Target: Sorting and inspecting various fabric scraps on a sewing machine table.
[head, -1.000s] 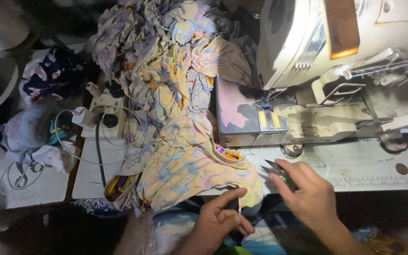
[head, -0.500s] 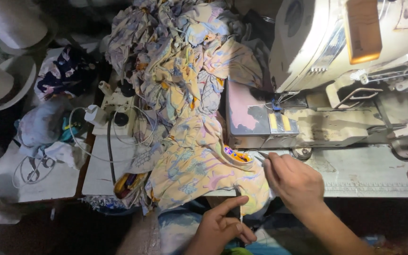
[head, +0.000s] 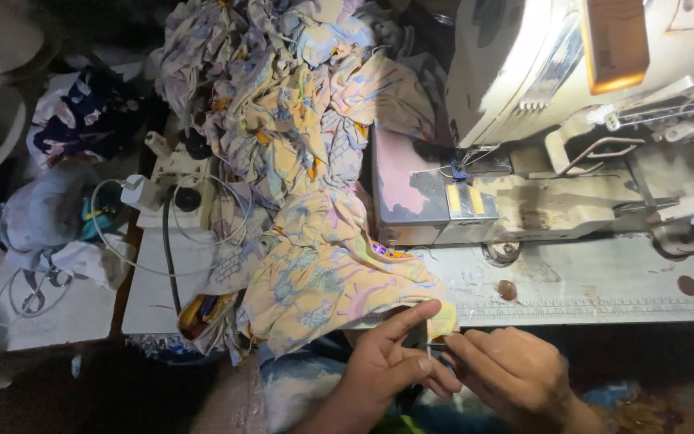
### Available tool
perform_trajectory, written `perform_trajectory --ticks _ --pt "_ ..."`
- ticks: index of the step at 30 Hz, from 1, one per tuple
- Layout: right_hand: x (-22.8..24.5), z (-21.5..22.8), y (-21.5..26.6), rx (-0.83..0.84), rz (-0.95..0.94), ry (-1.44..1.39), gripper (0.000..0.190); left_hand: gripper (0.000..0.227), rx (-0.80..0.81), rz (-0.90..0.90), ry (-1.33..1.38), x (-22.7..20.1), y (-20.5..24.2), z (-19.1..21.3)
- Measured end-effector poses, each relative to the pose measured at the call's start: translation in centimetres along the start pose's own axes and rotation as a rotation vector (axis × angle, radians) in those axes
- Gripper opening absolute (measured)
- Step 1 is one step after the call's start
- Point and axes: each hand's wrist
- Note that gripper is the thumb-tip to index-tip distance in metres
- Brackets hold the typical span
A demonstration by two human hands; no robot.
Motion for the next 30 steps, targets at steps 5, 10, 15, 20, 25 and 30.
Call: perform_trajectory --ticks 5,10,15,20,25,30 --pt "-2.6 0.9 0.6 -0.023 -0.055 0.046 0.016 0.082 0.042 -0.016 -0.006 0.6 0.0 0.6" --pt "-8.3 2.6 3.5 0.035 -0.332 0.401 0.031 0.087 0.011 0.071 -0.048 -1.2 -0.3 -0.7" --pt "-1.0 2.4 -2.6 -0.067 -0.111 0.077 0.049 0.078 0.036 -0.014 -0.156 -0.4 -0.6 -1.9" --pt "0.7 4.1 -4.7 -0.124 -0.089 0.000 0.023 0.045 -0.118 -0.571 -0.794 2.5 -0.5 2.6" --pt "2.4 5.5 -3.2 -0.081 -0.515 -0.287 0.018 0.040 -0.731 -1.167 -2.577 -1.4 2.7 9.9" --pt "3.2 1.3 -0.4 0.020 -0.948 -0.991 0.011 0.055 -0.566 -0.992 -1.880 -13.3 -0.1 6.0"
Point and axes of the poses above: each hand's wrist, its own y-axis away from the middle knuckle, its own z-axis out of the back of the hand, x = y × z, and after that the axes turned 11 degrees about -z, right-handed
